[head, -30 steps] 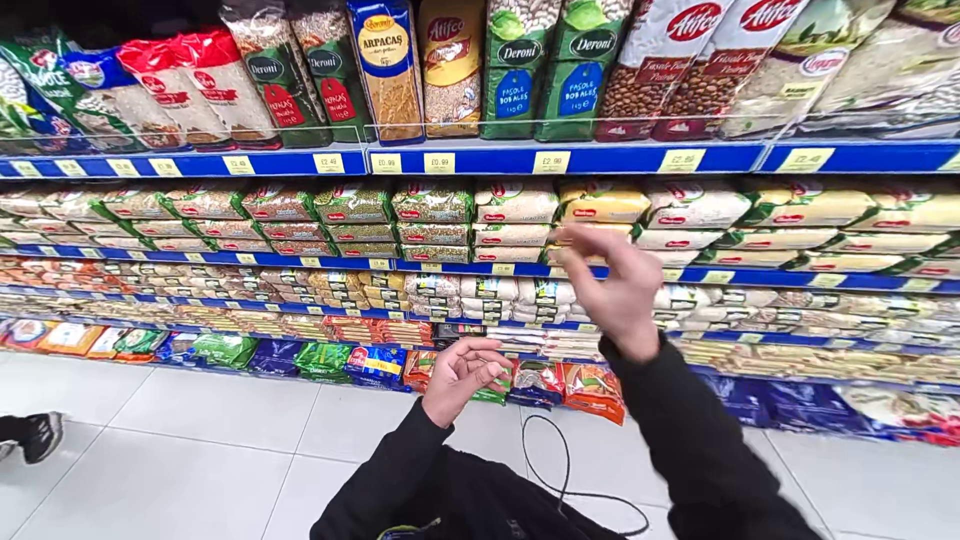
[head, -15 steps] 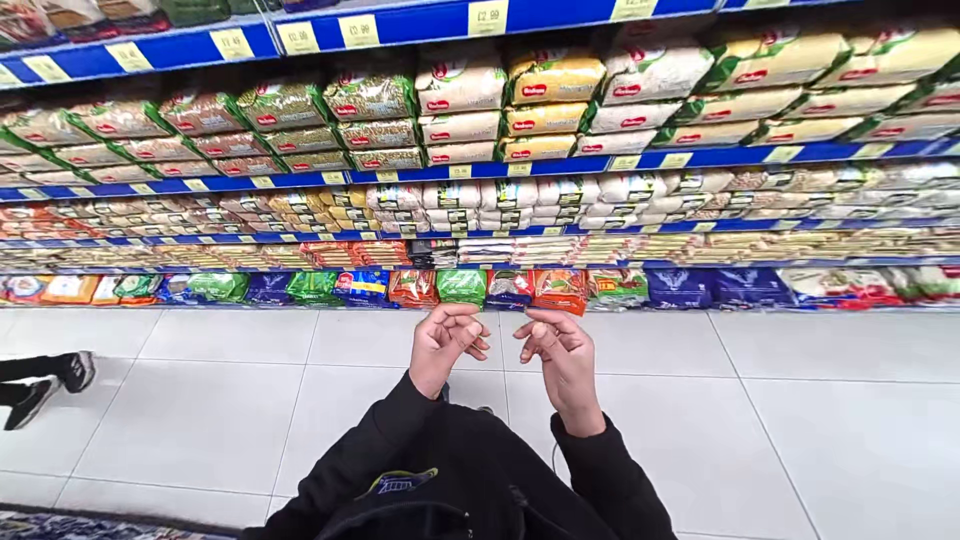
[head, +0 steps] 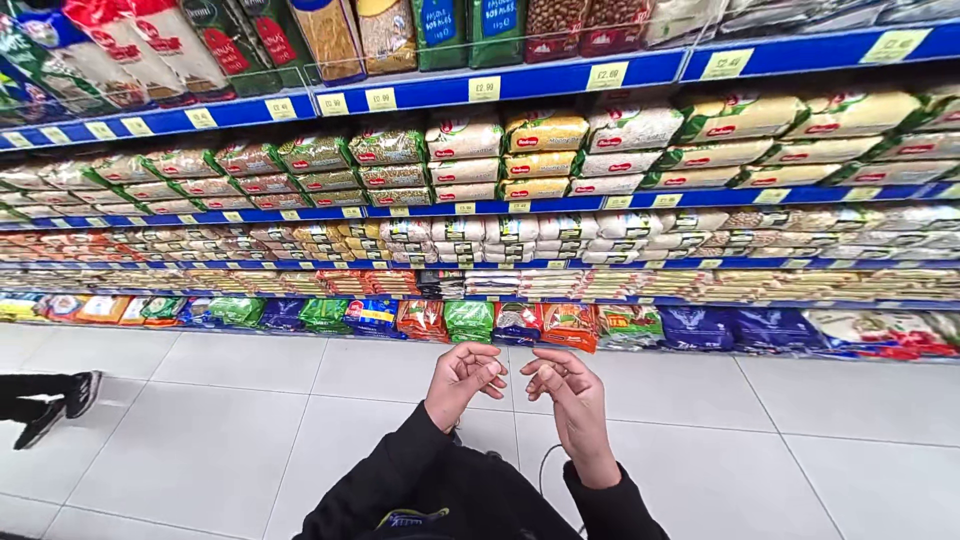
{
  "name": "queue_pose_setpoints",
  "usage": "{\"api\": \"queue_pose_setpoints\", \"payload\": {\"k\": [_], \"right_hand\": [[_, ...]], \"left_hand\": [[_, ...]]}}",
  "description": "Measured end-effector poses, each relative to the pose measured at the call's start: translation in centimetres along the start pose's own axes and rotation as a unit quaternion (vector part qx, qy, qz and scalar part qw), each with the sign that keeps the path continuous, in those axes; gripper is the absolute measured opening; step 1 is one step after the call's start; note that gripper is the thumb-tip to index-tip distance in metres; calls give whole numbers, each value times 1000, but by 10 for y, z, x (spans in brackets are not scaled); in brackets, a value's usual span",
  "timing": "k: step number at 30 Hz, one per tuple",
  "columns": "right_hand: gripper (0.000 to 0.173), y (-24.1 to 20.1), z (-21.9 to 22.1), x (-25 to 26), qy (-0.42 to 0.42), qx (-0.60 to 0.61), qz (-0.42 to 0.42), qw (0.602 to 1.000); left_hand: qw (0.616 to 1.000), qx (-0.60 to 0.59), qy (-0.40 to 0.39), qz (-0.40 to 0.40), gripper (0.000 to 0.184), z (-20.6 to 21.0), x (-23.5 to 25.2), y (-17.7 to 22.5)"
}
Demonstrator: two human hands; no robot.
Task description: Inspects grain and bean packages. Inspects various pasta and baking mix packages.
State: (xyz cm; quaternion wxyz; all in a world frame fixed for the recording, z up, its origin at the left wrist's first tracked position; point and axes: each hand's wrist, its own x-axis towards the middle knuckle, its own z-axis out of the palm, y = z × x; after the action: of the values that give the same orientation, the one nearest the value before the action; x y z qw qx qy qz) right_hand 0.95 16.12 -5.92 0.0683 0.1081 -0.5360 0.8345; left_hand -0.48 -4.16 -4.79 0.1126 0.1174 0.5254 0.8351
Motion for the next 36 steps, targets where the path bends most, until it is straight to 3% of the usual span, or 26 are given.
{"api": "queue_pose_setpoints", "payload": {"k": [10, 15, 19, 23, 25, 28, 32, 36], "right_hand": [[35, 2, -10, 12, -9, 10, 17, 1000], [35, 5, -10, 22, -7, 22, 21, 1000], [36, 9, -13, 40, 2, 16, 8, 1000], [36, 12, -7, 69, 9, 22, -10, 1000], [37, 13, 0, 82, 8, 20, -16, 1000], [37, 16, 14, 99, 4, 15, -23, 1000], [37, 25, 27, 115, 10, 15, -32, 999], [39, 36, 34, 130, 19, 15, -35, 999]], "left_hand": [[997, 69, 21, 2, 39, -16, 25, 2], [988, 140, 26, 57, 39, -33, 67, 37], [961, 241, 18, 138, 41, -47, 131, 108], [883, 383, 55, 267, 44, -51, 221, 226], [844, 418, 109, 319, 54, -49, 275, 281], [832, 426, 160, 316, 76, -60, 358, 343], [823, 449, 156, 312, 95, -67, 428, 379], [795, 495, 166, 308, 100, -65, 446, 383]]}}
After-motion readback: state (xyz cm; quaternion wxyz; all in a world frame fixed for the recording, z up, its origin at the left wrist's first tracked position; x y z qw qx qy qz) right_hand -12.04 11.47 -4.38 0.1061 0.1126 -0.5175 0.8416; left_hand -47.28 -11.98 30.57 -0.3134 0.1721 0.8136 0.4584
